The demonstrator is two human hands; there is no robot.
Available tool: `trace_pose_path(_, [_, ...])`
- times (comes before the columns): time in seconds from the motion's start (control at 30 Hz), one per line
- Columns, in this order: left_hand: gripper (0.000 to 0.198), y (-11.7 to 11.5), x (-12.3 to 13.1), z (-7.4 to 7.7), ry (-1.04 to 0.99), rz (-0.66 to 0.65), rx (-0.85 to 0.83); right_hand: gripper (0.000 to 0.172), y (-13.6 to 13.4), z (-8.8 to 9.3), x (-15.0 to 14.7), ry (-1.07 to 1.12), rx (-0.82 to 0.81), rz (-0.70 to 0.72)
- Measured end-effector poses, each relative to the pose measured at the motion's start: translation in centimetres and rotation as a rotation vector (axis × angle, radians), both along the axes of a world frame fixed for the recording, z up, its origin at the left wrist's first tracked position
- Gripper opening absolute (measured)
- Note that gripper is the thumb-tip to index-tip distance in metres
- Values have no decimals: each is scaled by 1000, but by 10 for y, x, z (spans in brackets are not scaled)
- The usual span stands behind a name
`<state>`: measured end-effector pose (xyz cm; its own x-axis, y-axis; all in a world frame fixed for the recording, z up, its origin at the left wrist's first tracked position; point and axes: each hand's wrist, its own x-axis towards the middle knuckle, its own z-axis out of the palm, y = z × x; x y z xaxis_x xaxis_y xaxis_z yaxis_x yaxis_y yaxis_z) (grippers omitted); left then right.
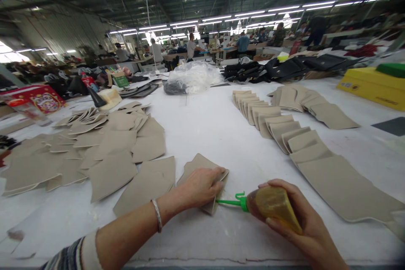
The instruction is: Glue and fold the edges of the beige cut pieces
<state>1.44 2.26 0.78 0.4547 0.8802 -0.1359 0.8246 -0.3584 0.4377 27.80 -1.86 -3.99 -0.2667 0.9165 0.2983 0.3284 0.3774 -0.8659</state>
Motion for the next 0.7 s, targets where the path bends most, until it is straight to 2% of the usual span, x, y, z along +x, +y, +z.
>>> trace_pose_path(0.13, [46,0,0,1,-11,-1,-5,48,-7,1,-7,82,-93,41])
trace_pose_path(0.3, [45,0,0,-1,-14,6,-1,46,-3,2,-6,61,-57,-108])
trace_pose_path(0.37, [45,0,1,-1,-15,8,0,47,-5,1,-7,51,-53,-115])
trace_pose_path(0.47, [46,0,1,-1,-16,3,-9,48,-14,3,-15,114,-133,-94])
trace_pose_path(0.57, [46,0,0,-2,-17,-7,-12,49,-23,9,-23,217,-229,-153])
trace_pose_path(0.7, [47,1,-1,-3,-12,-4,-8,49,-19,15,-23,183,-221,-207])
